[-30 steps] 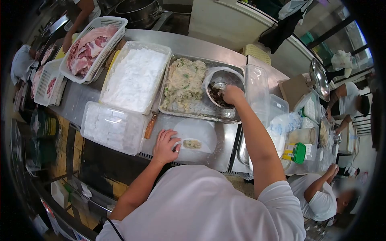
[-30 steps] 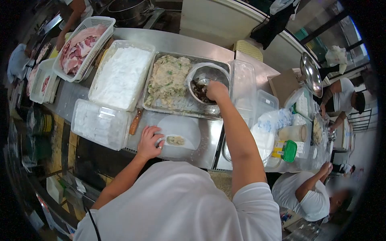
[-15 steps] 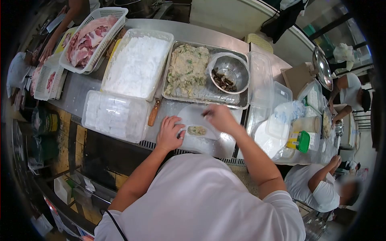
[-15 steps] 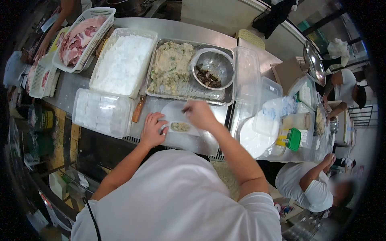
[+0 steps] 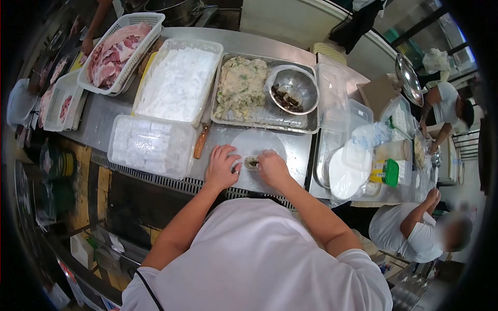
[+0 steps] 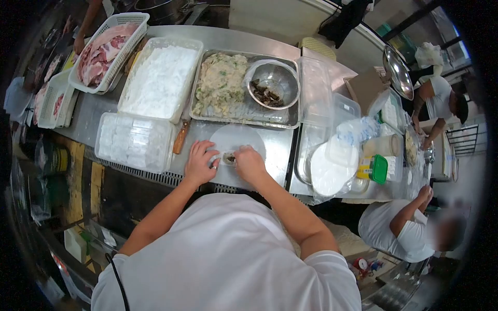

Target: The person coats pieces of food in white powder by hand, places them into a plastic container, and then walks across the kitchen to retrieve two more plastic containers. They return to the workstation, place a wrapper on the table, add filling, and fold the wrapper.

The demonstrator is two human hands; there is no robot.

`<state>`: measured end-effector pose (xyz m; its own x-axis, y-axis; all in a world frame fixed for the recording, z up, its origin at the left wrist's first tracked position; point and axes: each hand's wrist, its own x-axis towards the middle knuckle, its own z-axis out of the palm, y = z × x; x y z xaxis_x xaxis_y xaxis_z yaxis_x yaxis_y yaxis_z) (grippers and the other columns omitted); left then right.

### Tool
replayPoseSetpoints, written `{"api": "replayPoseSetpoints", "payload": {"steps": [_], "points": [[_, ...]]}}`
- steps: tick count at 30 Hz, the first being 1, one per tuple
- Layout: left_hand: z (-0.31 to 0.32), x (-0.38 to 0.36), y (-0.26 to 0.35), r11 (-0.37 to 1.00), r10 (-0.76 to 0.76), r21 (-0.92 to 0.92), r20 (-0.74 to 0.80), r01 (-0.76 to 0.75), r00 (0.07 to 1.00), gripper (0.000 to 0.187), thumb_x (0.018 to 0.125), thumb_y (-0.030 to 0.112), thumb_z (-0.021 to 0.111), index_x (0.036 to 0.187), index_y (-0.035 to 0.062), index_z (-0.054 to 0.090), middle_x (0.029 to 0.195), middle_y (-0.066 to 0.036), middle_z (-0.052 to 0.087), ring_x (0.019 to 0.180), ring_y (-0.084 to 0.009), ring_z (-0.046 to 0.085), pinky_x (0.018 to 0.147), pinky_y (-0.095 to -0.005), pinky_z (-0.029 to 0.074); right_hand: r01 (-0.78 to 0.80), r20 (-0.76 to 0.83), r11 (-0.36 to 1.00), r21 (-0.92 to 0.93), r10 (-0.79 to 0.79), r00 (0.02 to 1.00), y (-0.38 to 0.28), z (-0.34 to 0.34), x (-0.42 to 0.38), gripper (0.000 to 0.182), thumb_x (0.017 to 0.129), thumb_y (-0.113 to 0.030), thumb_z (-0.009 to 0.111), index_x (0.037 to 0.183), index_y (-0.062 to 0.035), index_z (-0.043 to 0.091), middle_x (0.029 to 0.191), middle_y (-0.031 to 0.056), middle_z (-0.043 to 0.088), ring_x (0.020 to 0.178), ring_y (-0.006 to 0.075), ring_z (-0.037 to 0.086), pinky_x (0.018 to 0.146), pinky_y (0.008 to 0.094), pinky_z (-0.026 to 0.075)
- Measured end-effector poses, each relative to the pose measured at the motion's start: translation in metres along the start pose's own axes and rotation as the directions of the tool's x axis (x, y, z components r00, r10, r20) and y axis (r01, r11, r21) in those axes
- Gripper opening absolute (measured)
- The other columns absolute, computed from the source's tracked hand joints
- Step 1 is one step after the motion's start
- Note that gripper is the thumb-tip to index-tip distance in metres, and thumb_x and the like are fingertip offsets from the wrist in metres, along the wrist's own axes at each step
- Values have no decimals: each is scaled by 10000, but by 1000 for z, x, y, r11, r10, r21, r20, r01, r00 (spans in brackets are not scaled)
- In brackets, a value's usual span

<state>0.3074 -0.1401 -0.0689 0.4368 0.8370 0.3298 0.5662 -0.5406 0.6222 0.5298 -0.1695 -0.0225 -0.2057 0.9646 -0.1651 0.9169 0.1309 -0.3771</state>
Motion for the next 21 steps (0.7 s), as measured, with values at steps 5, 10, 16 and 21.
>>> {"api": "replayPoseSetpoints", "payload": {"steps": [5,10,16,21], "points": [[1,-1,-2,999,-35,-33,12,36,999,289,828,127,773,1103,67,709,1316,-151,617,1333,-372,540,1221,-554,336,-40,-148,988,146,62,987,13,0,-12,216,828,-94,705,1015,3,753,992,232,700,1020,400,678,919,472,566],[9,16,2,937,-350,-32,-60,349,935,343,871,145,763,1180,20,679,1234,-206,625,1194,-421,565,1090,-520,422,-530,-133,798,286,581,803,42,-23,-26,228,855,-137,730,1020,20,748,968,259,753,941,446,724,868,500,582],[13,34,-9,929,-355,139,74,343,932,218,857,128,787,1025,20,698,965,-149,676,1010,-362,620,938,-459,484,-530,-27,646,549,647,762,58,10,-25,299,858,-184,794,1014,63,731,847,198,742,775,320,715,735,418,576],[7,29,-5,826,-535,-131,122,548,836,186,852,167,822,928,23,731,831,-136,717,800,-315,696,751,-424,546,-466,256,162,870,658,708,39,-1,-42,178,908,-122,786,953,32,710,731,66,665,642,147,613,557,337,496]]}}
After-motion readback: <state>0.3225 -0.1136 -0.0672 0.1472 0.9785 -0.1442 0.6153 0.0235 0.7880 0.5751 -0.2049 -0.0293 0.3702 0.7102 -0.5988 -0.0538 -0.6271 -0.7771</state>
